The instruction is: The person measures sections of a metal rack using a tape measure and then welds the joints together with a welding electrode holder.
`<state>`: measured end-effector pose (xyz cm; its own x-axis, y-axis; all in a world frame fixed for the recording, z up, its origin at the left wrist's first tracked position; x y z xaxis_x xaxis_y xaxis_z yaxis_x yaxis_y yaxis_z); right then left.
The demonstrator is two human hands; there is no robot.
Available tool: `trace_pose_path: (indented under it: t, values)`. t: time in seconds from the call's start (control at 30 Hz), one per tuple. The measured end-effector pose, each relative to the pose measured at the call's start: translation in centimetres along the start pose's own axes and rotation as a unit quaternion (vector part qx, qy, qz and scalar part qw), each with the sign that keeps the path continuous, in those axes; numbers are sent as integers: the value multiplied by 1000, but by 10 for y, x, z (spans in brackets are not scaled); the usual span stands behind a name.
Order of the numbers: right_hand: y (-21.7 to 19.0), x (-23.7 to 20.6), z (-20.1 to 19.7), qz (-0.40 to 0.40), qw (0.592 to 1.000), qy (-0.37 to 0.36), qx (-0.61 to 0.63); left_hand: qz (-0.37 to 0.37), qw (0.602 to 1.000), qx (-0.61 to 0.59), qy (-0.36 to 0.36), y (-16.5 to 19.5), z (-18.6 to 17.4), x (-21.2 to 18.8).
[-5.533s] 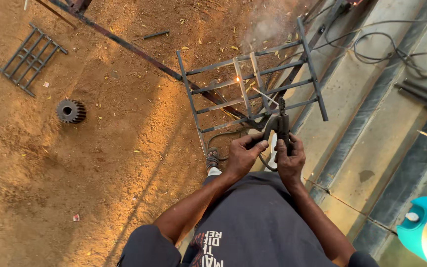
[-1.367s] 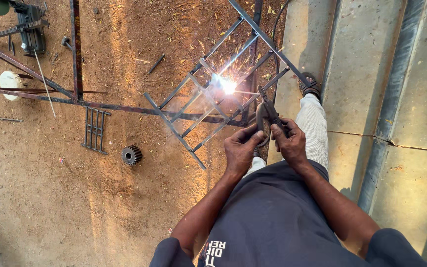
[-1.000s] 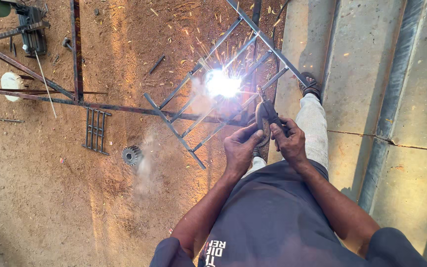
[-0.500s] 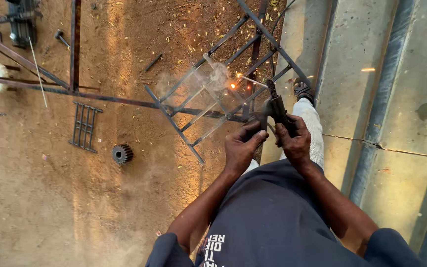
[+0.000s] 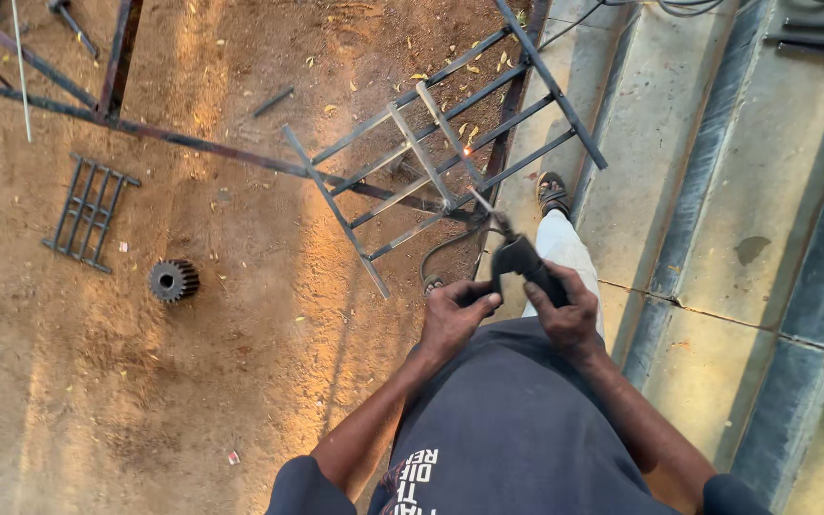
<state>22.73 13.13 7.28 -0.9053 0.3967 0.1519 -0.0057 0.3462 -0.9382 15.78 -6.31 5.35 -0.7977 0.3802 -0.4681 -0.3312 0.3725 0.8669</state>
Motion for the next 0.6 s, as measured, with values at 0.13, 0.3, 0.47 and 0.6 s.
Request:
trace_pose_path:
  t: [0.13, 0.3, 0.47, 0.6]
  values:
    - [40, -11, 0, 193, 972, 29, 128, -3, 997, -77, -26, 2, 15, 8]
    - [49, -9, 11, 219, 956, 14, 194, 3, 996, -85, -24, 12, 17, 15]
    - [61, -11, 19, 242, 947, 18, 209, -17, 996, -84, -18, 10, 15, 18]
    - [67, -12, 19, 234, 948, 17, 216, -36, 995, -96, -18, 6, 18, 21]
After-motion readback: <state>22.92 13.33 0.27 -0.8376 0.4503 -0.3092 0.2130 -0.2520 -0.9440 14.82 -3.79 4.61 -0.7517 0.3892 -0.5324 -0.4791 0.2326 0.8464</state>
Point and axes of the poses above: each hand's wrist, its own x-axis towards the middle knuckle, its own z-axis out of the palm, y = z × x, the point moved 9 cm from there along x, towards the middle knuckle, and after that the axes turned 8 degrees about x, right-handed, at the moved point
